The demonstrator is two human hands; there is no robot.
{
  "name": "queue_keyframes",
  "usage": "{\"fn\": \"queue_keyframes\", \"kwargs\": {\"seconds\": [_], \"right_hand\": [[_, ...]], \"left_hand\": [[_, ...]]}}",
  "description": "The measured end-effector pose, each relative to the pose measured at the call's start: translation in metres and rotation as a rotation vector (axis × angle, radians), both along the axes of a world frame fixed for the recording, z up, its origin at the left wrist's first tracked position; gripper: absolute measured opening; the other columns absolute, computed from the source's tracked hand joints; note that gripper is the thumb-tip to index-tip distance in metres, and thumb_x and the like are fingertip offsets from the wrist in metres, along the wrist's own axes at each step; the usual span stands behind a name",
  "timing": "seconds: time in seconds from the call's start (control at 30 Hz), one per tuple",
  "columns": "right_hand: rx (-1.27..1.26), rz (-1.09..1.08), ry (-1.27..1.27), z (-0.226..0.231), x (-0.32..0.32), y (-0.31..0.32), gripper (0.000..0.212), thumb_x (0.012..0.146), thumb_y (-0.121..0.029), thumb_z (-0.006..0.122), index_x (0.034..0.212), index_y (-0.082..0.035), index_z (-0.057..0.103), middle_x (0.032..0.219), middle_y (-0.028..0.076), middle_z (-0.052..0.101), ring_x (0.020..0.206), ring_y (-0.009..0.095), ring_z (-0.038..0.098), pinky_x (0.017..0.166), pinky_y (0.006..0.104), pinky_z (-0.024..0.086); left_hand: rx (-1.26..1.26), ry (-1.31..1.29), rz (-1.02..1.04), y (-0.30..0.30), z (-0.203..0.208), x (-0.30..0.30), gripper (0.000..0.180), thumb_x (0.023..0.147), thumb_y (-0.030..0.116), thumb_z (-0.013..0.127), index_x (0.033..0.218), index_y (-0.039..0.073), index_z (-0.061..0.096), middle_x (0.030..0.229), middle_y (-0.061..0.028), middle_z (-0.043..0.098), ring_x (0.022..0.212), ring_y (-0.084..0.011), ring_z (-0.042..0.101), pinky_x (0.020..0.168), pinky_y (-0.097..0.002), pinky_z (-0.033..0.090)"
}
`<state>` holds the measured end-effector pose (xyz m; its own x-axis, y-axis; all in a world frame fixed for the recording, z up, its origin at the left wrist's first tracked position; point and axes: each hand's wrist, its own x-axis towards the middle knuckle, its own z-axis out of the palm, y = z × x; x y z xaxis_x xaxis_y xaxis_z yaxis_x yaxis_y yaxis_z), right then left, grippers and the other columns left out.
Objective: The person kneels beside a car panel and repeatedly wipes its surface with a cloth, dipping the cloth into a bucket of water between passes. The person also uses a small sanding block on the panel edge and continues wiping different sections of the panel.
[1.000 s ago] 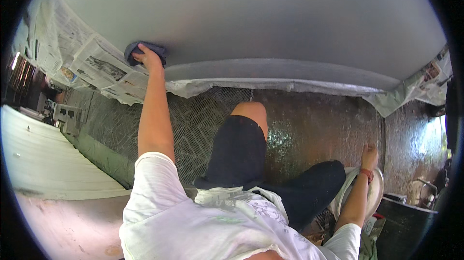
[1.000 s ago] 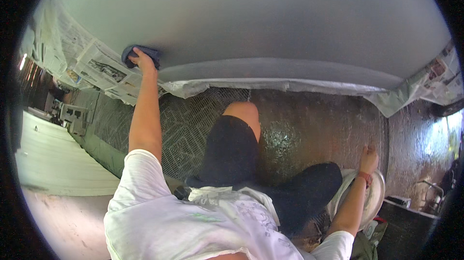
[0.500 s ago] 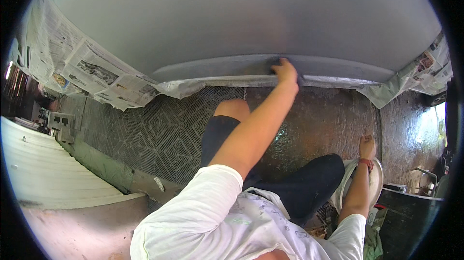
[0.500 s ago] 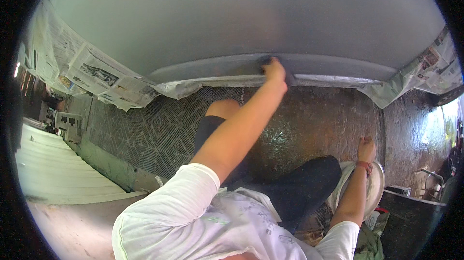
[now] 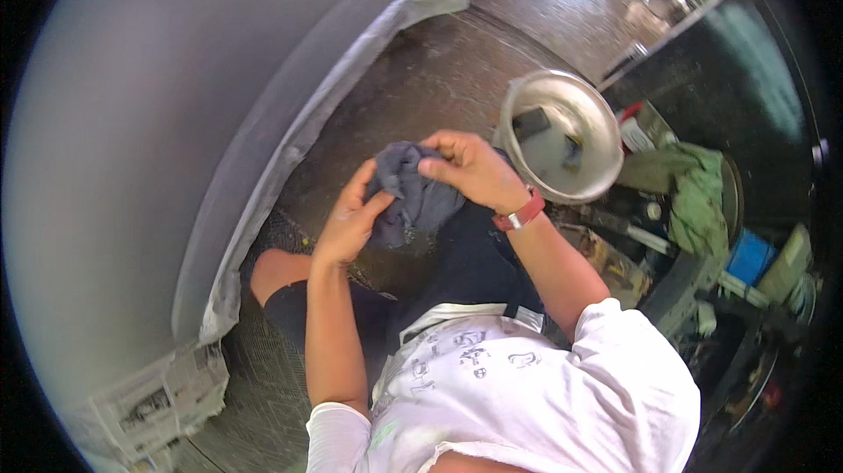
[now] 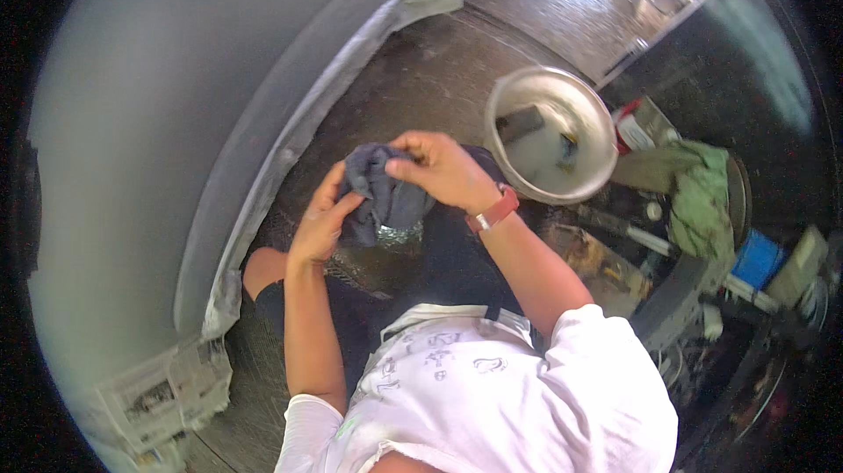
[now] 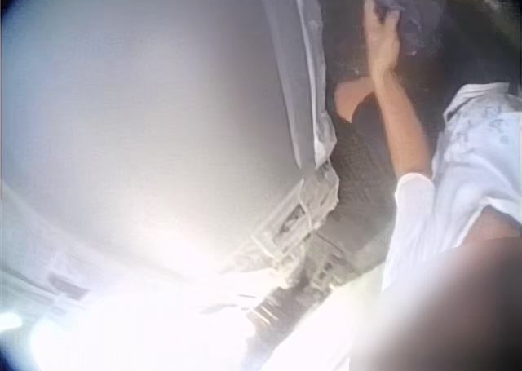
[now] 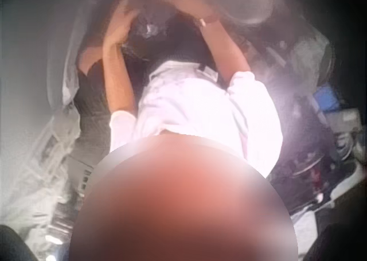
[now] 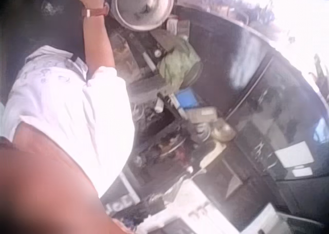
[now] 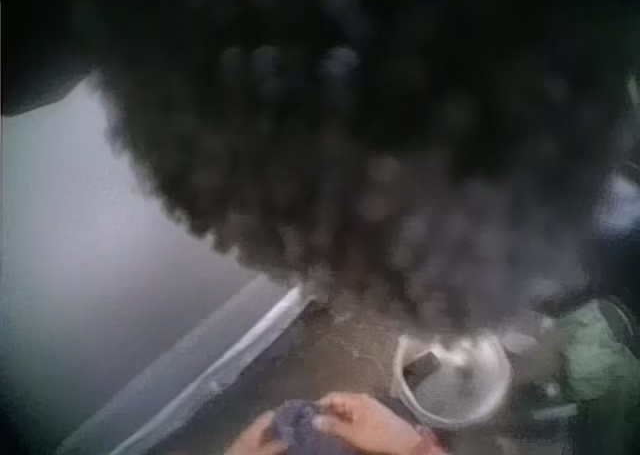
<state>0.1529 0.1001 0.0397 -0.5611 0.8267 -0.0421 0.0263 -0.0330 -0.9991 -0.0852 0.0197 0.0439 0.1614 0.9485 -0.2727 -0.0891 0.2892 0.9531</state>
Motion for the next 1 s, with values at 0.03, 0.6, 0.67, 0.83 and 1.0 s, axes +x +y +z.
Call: {"fn": "queue_keyframes", "kwargs": {"seconds": [0.03,0.6,0.67,0.83,1.0], "right_hand": [[0.051,-0.069,-0.078,0.017,0.008,0.0,0.026,0.099,-0.023,0.071,0.117,-0.004,0.071,0.106,0.003,0.071,0.098,0.011,0.063,0.086,0.0293,0.051],[0.336,-0.342,-0.772,-0.065,0.292,0.103,0.025,0.101,-0.025,0.068,0.113,-0.003,0.071,0.106,0.009,0.073,0.096,0.021,0.069,0.08,0.0343,0.053],[0.269,-0.053,-1.028,-0.14,0.318,0.117,0.023,0.094,-0.022,0.073,0.102,0.0,0.073,0.102,0.014,0.074,0.096,0.024,0.07,0.082,0.0361,0.052],[0.836,0.982,-1.557,-0.23,0.338,0.112,0.033,0.092,-0.037,0.062,0.097,-0.011,0.082,0.102,0.013,0.078,0.089,0.034,0.075,0.085,0.0455,0.06],[0.176,0.657,-1.834,-0.192,0.235,0.109,0.033,0.076,-0.03,0.069,0.102,-0.014,0.082,0.102,0.009,0.078,0.096,0.024,0.075,0.077,0.0456,0.06]], "left_hand": [[0.031,0.048,-0.028,0.003,0.012,0.004,0.061,0.094,0.013,0.069,0.151,0.007,0.05,0.143,-0.0098,0.057,0.133,-0.0187,0.051,0.113,-0.0339,0.039],[0.038,-0.011,0.096,-0.024,-0.026,0.006,0.052,0.103,0.024,0.067,0.15,0.009,0.05,0.136,-0.0082,0.061,0.117,-0.0151,0.059,0.1,-0.0331,0.049],[0.051,0.017,0.171,-0.026,-0.019,-0.013,0.051,0.104,0.026,0.066,0.149,0.01,0.051,0.139,-0.0089,0.061,0.119,-0.0159,0.06,0.102,-0.0342,0.049],[0.057,0.239,0.429,-0.054,0.021,-0.059,0.057,0.102,0.038,0.061,0.15,0.008,0.051,0.14,-0.0139,0.061,0.122,-0.0222,0.061,0.106,-0.0407,0.047],[0.006,0.235,0.637,-0.112,0.03,-0.101,0.058,0.11,0.039,0.053,0.158,0.009,0.041,0.154,-0.0116,0.049,0.126,-0.0188,0.054,0.11,-0.0356,0.04]]}}
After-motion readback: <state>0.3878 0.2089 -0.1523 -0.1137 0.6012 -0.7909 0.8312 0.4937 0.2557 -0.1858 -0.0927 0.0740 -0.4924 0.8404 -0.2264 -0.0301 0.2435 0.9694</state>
